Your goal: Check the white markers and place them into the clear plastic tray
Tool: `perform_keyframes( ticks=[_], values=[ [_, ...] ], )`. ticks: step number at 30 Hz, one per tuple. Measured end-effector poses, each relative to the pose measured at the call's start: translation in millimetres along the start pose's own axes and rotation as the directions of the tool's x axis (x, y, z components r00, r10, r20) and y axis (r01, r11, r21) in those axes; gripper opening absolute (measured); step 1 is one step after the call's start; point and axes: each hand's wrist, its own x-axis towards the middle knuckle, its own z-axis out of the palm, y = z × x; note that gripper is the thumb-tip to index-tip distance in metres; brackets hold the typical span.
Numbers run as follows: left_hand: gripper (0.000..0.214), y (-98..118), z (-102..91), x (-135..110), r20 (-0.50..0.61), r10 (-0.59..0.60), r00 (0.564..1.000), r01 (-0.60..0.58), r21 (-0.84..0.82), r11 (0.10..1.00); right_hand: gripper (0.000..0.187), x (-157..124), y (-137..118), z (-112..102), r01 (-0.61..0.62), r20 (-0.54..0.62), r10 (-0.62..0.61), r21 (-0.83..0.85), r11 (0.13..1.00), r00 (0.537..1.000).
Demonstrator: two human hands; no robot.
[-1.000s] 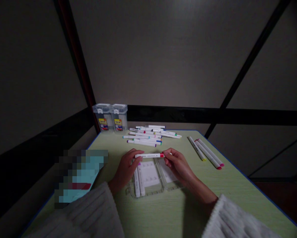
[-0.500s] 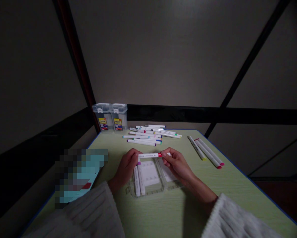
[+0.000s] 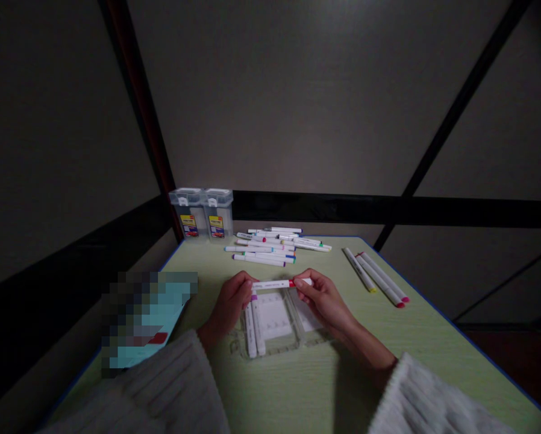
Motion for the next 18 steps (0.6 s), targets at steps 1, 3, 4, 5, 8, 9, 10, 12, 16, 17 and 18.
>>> perform_keyframes(
  ticks=[1, 3, 4, 5, 8, 9, 10, 12, 16, 17, 18],
  values=[
    [0.032, -1, -0.4, 0, 0.000, 0.001, 1.000, -0.001, -0.006, 1.000, 0.033, 0, 0, 0, 0.001, 0.000, -0.001, -0.002, 1.000, 1.000],
    [0.032, -2, -1.4, 0, 0.003, 0.006, 1.000, -0.006, -0.013, 1.000, 0.033, 0, -1, 1, 0.002, -0.003, -0.002, -0.001, 1.000, 1.000],
    [0.031, -2, -2.0, 0, 0.008, 0.010, 1.000, -0.010, -0.016, 1.000, 0.033, -1, -2, 1, 0.003, -0.005, -0.003, 0.004, 1.000, 1.000],
    [0.031, -3, -2.5, 0, 0.013, 0.016, 1.000, -0.016, -0.019, 1.000, 0.033, -1, -2, 1, 0.005, -0.008, -0.005, 0.009, 1.000, 1.000],
    [0.032, -1, -3.0, -1, 0.040, 0.038, 0.998, -0.036, -0.041, 0.999, 0.031, -2, -4, 2, 0.032, -0.016, -0.031, 0.023, 0.999, 0.999],
    [0.032, 0, -2.8, -2, 0.051, 0.044, 0.998, -0.041, -0.050, 0.998, 0.030, -2, -4, 2, 0.045, -0.019, -0.044, 0.032, 0.998, 0.999],
    [0.033, 2, -2.3, -3, 0.065, 0.048, 0.997, -0.044, -0.060, 0.997, 0.030, -2, -4, 2, 0.058, -0.022, -0.057, 0.047, 0.997, 0.998],
    [0.032, 4, -0.8, -5, 0.103, 0.048, 0.994, -0.041, -0.073, 0.996, 0.029, -2, -5, 2, 0.079, -0.031, -0.076, 0.094, 0.992, 0.997],
    [0.026, 7, 2.8, -10, 0.205, 0.035, 0.978, -0.028, -0.037, 0.999, 0.028, -2, -8, 4, 0.096, -0.055, -0.086, 0.203, 0.975, 0.995],
    [0.024, 7, 3.6, -11, 0.224, 0.033, 0.974, -0.032, -0.011, 0.999, 0.029, -2, -9, 5, 0.091, -0.054, -0.081, 0.228, 0.969, 0.995],
    [0.022, 7, 4.3, -13, 0.240, 0.031, 0.970, -0.037, 0.020, 0.999, 0.029, -2, -10, 5, 0.083, -0.046, -0.073, 0.251, 0.964, 0.996]
  ],
)
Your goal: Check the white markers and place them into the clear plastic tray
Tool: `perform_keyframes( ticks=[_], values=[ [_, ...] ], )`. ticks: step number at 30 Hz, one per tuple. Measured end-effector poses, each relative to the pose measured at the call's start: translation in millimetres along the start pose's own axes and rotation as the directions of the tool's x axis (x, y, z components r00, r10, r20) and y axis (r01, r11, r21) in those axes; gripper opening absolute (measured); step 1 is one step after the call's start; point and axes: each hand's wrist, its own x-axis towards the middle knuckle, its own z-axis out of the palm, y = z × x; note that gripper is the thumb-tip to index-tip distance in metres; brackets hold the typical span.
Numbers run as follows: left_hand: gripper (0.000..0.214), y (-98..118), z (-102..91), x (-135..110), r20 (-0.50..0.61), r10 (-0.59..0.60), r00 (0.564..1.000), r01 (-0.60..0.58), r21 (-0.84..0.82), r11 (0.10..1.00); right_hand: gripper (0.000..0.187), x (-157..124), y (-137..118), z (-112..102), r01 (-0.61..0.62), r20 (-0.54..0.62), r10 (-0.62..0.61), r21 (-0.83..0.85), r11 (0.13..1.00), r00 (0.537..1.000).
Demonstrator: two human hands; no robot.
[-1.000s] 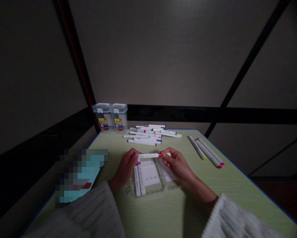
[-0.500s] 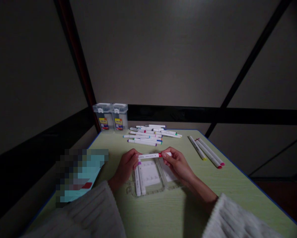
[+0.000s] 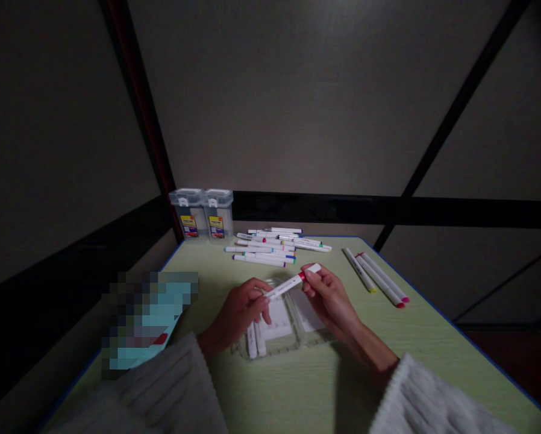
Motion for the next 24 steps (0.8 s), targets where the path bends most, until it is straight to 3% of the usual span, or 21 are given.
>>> perform_keyframes(
  ticks=[7, 12, 17, 21, 24],
  values=[
    [0.030, -2, 6.6, -6, 0.099, -0.037, 0.994, 0.026, 0.107, 0.994, 0.027, -3, 0, 4, -0.063, 0.089, 0.062, 0.017, 0.998, 0.994],
    [0.050, -6, 11.9, -7, 0.080, -0.101, 0.992, 0.097, 0.050, 0.994, 0.030, -8, 10, 6, -0.149, 0.192, 0.159, -0.068, 0.987, 0.968],
    [0.073, -4, 14.8, -8, 0.107, -0.122, 0.987, 0.126, -0.036, 0.991, 0.033, -12, 14, 11, -0.155, 0.261, 0.192, -0.155, 0.976, 0.946],
    [0.066, -3, 10.4, -4, 0.105, -0.080, 0.991, 0.094, -0.140, 0.986, 0.037, -14, 10, 13, -0.179, 0.305, 0.227, -0.178, 0.968, 0.925],
    [0.053, -4, 4.5, 2, 0.014, -0.072, 0.997, 0.073, -0.166, 0.983, 0.039, -16, 6, 14, -0.207, 0.331, 0.288, -0.259, 0.944, 0.898]
  ],
)
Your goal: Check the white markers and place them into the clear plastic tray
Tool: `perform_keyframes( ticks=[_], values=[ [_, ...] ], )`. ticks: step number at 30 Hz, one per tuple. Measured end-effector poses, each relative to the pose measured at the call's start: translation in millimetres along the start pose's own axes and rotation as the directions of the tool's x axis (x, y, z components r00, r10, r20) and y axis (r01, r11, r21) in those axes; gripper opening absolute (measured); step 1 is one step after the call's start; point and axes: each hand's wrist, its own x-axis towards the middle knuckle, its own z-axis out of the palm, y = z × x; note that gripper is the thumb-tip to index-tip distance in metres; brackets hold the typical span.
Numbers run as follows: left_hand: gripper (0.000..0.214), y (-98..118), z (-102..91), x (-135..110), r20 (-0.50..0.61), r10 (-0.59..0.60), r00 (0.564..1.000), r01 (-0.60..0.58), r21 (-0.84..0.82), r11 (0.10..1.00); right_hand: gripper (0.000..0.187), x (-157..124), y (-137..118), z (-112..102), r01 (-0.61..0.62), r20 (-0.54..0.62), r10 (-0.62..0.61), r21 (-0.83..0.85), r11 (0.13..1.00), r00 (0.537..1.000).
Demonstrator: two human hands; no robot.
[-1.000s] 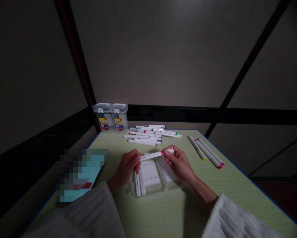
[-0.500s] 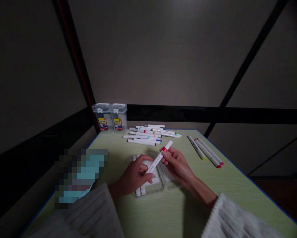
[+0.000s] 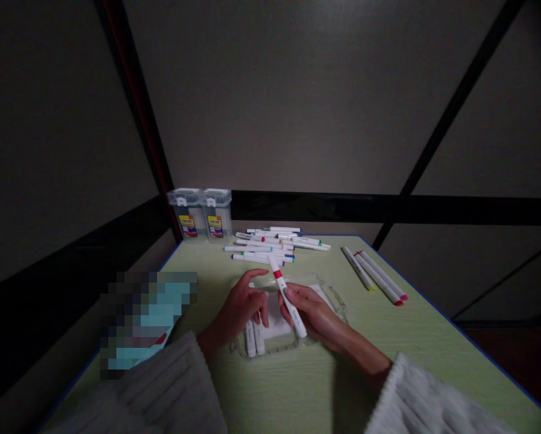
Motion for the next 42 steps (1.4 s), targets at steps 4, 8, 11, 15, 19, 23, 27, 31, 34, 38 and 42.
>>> perform_keyframes(
  ticks=[4, 8, 11, 15, 19, 23, 27, 31, 34, 38, 42],
  values=[
    [0.052, 0, -5.4, 5, -0.070, 0.047, 0.996, -0.051, -0.044, 0.998, 0.042, -2, -2, -1, -0.030, 0.031, 0.034, -0.115, 0.993, 0.999],
    [0.041, 2, -4.8, 4, -0.096, 0.037, 0.995, -0.040, -0.028, 0.999, 0.046, -2, 0, -4, -0.036, 0.061, 0.048, -0.183, 0.982, 0.997],
    [0.035, 5, -3.3, 2, -0.110, 0.029, 0.994, -0.029, 0.007, 1.000, 0.046, -1, 0, -5, -0.070, 0.037, 0.079, -0.190, 0.979, 0.996],
    [0.032, 3, -4.0, 4, -0.147, 0.045, 0.988, -0.044, 0.016, 0.999, 0.044, 1, 0, -5, -0.084, -0.043, 0.081, -0.057, 0.995, 0.996],
    [0.032, -1, -6.8, 7, -0.230, 0.092, 0.969, -0.099, -0.020, 0.995, 0.041, 7, -2, -13, -0.070, -0.141, 0.106, 0.239, 0.969, 0.984],
    [0.030, 2, -7.6, 7, -0.294, 0.117, 0.949, -0.120, 0.006, 0.993, 0.031, 10, -2, -22, -0.020, -0.202, 0.110, 0.401, 0.916, 0.973],
    [0.032, 6, -6.2, 5, -0.302, 0.089, 0.949, -0.094, 0.000, 0.996, 0.025, 11, 0, -24, -0.026, -0.211, 0.137, 0.459, 0.888, 0.968],
    [0.034, 7, -5.3, 5, -0.295, 0.073, 0.953, -0.084, -0.025, 0.996, 0.018, 11, 2, -26, -0.019, -0.209, 0.131, 0.468, 0.884, 0.969],
    [0.034, 5, -6.0, 5, -0.287, 0.066, 0.956, -0.078, -0.031, 0.996, 0.016, 11, 3, -27, -0.020, -0.202, 0.130, 0.470, 0.882, 0.971],
    [0.037, -1, -8.2, 8, -0.284, 0.051, 0.957, -0.070, -0.056, 0.996, 0.015, 10, 3, -25, -0.006, -0.191, 0.103, 0.453, 0.891, 0.976],
    [0.040, -1, -8.8, 9, -0.303, 0.026, 0.953, -0.049, -0.068, 0.997, 0.014, 10, 4, -25, 0.000, -0.203, 0.102, 0.449, 0.893, 0.974]
  ],
)
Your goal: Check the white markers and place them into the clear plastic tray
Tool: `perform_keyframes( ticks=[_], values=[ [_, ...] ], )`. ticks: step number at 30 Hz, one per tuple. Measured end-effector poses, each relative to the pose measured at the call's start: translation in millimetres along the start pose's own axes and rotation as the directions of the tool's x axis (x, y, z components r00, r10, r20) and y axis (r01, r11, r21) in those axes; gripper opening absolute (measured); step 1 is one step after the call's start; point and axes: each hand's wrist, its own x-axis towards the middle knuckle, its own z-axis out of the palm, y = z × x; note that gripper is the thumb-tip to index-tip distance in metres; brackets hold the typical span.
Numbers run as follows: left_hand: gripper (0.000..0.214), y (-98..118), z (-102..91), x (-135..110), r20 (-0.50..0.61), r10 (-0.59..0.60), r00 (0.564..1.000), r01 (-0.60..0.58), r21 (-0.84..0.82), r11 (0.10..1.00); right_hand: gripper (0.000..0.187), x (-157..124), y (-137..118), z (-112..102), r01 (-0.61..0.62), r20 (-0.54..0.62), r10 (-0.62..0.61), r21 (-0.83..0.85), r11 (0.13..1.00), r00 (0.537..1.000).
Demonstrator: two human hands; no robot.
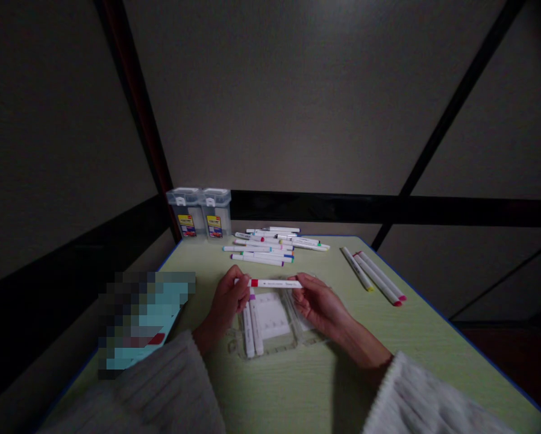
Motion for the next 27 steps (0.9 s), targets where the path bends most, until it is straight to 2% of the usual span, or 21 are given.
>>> perform_keyframes(
  ticks=[15, 18, 21, 27],
  values=[
    [0.042, 3.4, 0.8, 1.0, -0.126, -0.024, 0.992, 0.031, 0.051, 0.998, 0.023, -1.7, 4.4, 4.0, 0.020, 0.028, -0.018, -0.086, 0.996, 0.999],
    [0.044, 2.1, -0.1, 0.0, -0.104, 0.005, 0.995, 0.005, 0.093, 0.996, 0.023, -1.7, 4.2, 3.5, 0.012, 0.020, -0.011, -0.076, 0.997, 1.000],
    [0.047, 0.7, -0.7, -0.3, -0.061, 0.037, 0.997, -0.033, 0.057, 0.998, 0.022, -0.3, 3.6, 1.5, 0.006, 0.006, -0.006, -0.026, 1.000, 1.000],
    [0.038, -0.1, -1.3, 0.9, 0.033, -0.004, 0.999, 0.003, 0.022, 1.000, 0.017, 3.0, 1.7, -1.8, -0.001, -0.038, 0.002, 0.038, 0.999, 0.999]
  ],
)
